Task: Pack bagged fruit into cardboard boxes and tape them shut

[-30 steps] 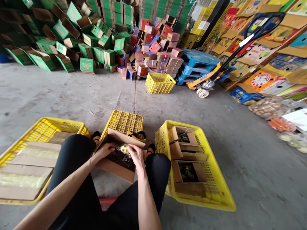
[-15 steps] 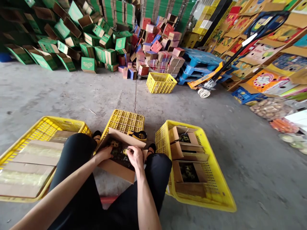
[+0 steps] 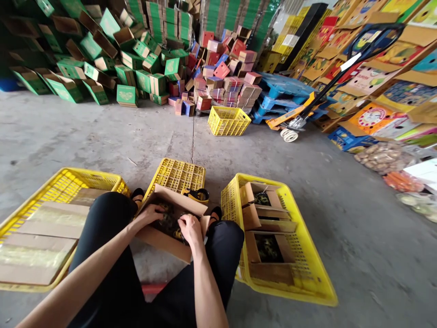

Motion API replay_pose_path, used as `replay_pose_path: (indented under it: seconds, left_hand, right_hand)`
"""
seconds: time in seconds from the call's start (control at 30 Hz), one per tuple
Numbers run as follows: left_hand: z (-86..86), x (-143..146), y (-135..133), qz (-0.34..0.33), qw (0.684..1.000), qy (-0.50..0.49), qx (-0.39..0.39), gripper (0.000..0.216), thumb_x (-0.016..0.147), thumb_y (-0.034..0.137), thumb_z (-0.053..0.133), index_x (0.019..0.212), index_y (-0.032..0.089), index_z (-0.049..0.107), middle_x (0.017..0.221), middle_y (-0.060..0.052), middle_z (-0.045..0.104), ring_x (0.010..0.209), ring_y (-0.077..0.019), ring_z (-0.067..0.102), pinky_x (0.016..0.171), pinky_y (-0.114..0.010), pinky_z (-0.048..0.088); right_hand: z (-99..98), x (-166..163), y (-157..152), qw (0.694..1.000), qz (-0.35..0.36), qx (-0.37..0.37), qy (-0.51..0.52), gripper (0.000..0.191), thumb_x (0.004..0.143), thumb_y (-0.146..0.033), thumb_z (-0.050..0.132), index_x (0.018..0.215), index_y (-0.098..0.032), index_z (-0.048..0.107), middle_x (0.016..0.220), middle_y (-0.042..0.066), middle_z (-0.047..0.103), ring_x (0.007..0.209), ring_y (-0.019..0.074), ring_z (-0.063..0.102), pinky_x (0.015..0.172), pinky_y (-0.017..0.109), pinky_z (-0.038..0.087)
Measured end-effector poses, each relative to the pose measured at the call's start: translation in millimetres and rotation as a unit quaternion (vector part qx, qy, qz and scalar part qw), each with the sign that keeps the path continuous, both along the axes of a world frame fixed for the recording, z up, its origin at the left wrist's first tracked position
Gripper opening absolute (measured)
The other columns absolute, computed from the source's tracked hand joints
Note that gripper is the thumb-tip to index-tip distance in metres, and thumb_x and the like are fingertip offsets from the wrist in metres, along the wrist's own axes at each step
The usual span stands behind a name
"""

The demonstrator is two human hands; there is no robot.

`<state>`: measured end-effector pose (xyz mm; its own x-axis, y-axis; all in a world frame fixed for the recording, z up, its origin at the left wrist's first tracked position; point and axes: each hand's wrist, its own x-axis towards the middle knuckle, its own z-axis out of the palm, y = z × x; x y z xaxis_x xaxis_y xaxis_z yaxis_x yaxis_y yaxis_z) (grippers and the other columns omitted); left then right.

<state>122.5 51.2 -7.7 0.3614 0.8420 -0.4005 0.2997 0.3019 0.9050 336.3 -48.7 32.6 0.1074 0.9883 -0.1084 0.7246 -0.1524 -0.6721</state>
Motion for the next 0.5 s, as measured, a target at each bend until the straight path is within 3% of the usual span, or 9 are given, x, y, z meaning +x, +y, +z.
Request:
replay_pose_path:
  seconds: [0.13,0.2,0.3,0.4,0.5]
  left_hand:
    - [14.0,4.4,-1.1,0.028,0.993,-0.116,-0.026,0.027,0.066,0.025,0.076,0.091,0.016,0.080,0.073,-0.002,0.072,0.072,-0.0204,0.064,0.068,-0.029,0.046]
    - [17.5,5.6,0.3,0.047,0.983,-0.171,-0.041,0.028,0.069,0.031,0.076,0.093,0.017,0.077,0.078,-0.002,0.073,0.073,-0.0182,0.064,0.070,-0.028,0.048]
    - [20.3,5.5,3.3,0.069,0.969,-0.227,-0.061,0.029,0.069,0.037,0.080,0.089,0.018,0.073,0.083,-0.003,0.072,0.077,-0.0177,0.066,0.075,-0.029,0.052]
    - [23.5,4.4,3.8,0.079,0.954,-0.274,-0.096,0.032,0.071,0.039,0.086,0.091,0.017,0.074,0.089,-0.006,0.074,0.083,-0.0191,0.068,0.080,-0.030,0.054]
    - [29.0,4.4,1.6,0.076,0.931,-0.327,-0.145,0.041,0.078,0.043,0.088,0.106,0.017,0.076,0.099,-0.008,0.076,0.089,-0.0204,0.070,0.080,-0.029,0.055]
  right_hand:
    - [0.4,-0.3,-1.3,0.994,-0.027,0.036,0.096,0.025,0.097,-0.036,0.067,0.113,-0.024,0.082,0.114,0.012,0.082,0.110,0.0330,0.076,0.104,0.046,0.056]
    - [2.2,-1.9,-2.8,0.986,-0.021,0.047,0.161,0.043,0.090,-0.045,0.076,0.130,-0.027,0.076,0.135,0.010,0.074,0.127,0.0340,0.069,0.108,0.048,0.055]
    - [5.4,-3.5,-4.1,0.973,0.001,0.052,0.224,0.075,0.077,-0.045,0.087,0.148,-0.034,0.063,0.157,0.006,0.059,0.143,0.0338,0.057,0.109,0.048,0.056]
    - [7.7,-1.4,-1.9,0.967,-0.028,0.061,0.246,0.058,0.083,-0.044,0.079,0.139,-0.031,0.071,0.141,0.009,0.070,0.128,0.0334,0.068,0.103,0.048,0.060]
    - [10.0,2.9,2.4,0.960,-0.066,0.064,0.263,0.037,0.091,-0.053,0.069,0.113,-0.026,0.081,0.114,0.010,0.080,0.106,0.0327,0.077,0.098,0.048,0.062]
